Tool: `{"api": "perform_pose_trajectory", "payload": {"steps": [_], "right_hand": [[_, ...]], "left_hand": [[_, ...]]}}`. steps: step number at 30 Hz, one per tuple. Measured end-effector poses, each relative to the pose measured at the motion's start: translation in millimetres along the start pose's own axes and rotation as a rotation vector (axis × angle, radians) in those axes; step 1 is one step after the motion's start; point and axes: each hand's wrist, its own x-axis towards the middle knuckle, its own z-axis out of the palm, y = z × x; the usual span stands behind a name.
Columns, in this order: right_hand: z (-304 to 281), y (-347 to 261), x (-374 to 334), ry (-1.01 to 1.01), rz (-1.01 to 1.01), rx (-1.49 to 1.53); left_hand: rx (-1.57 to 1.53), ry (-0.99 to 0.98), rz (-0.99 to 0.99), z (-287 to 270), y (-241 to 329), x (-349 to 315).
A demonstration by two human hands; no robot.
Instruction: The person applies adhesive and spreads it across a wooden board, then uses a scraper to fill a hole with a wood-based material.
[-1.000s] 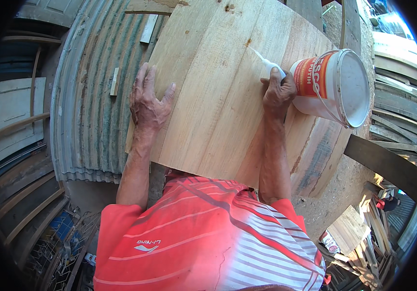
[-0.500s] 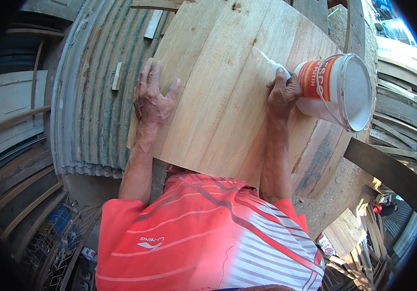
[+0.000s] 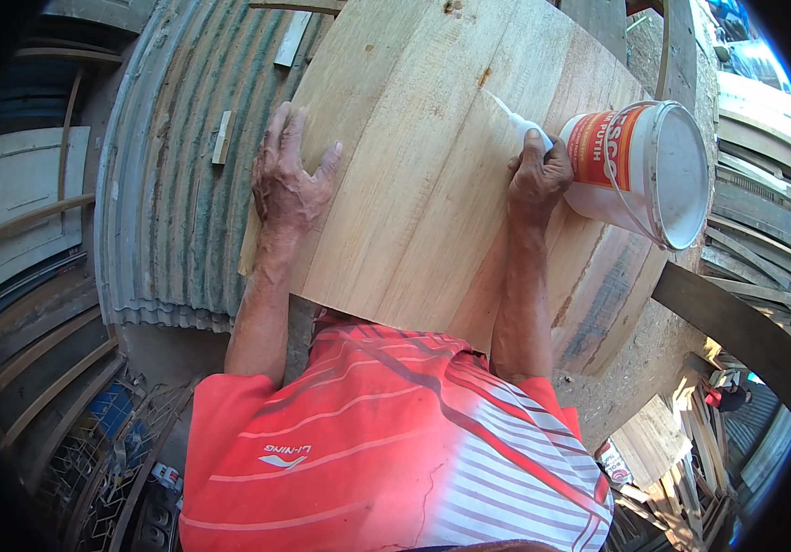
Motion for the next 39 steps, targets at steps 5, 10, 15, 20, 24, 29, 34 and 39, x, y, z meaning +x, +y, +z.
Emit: {"api": "perform_pose_trajectory", "payload": {"steps": [5, 10, 15, 20, 24, 29, 34, 39], "right_hand": [[-0.8, 1.5, 0.9, 0.003, -0.029, -0.035], [-4.1, 0.1, -2.4, 0.007, 0.008, 0.014], [-4.9, -2.5, -3.2, 0.001, -0.003, 0.002], [-4.6, -3.5, -3.1, -0.017, 0.005, -0.012], [-3.6, -7.1, -4.2, -0.015, 0.012, -0.007], [-3.5, -7.1, -2.9, -0.014, 0.033, -0.003], [-2.1, -7.0, -3.2, -0.015, 0.022, 0.004], [-6.3, -5.2, -9.0, -0.011, 0.022, 0.041]], "left_hand": [[-0.011, 0.011, 0.007, 2.0, -0.7, 0.2], [0.009, 0.013, -0.005, -0.7, 3.2, -0.1], [0.012, 0.015, 0.000, -1.0, 2.5, -0.2], [0.024, 0.005, -0.011, -1.9, 3.7, -0.3], [0.000, 0.016, -0.006, 1.1, 2.5, -1.5], [0.016, 0.029, -0.012, 0.0, 4.7, 2.2], [0.011, 0.031, -0.012, -0.4, 3.7, 0.7], [0.011, 0.034, -0.010, -0.6, 4.2, 1.3]]}}
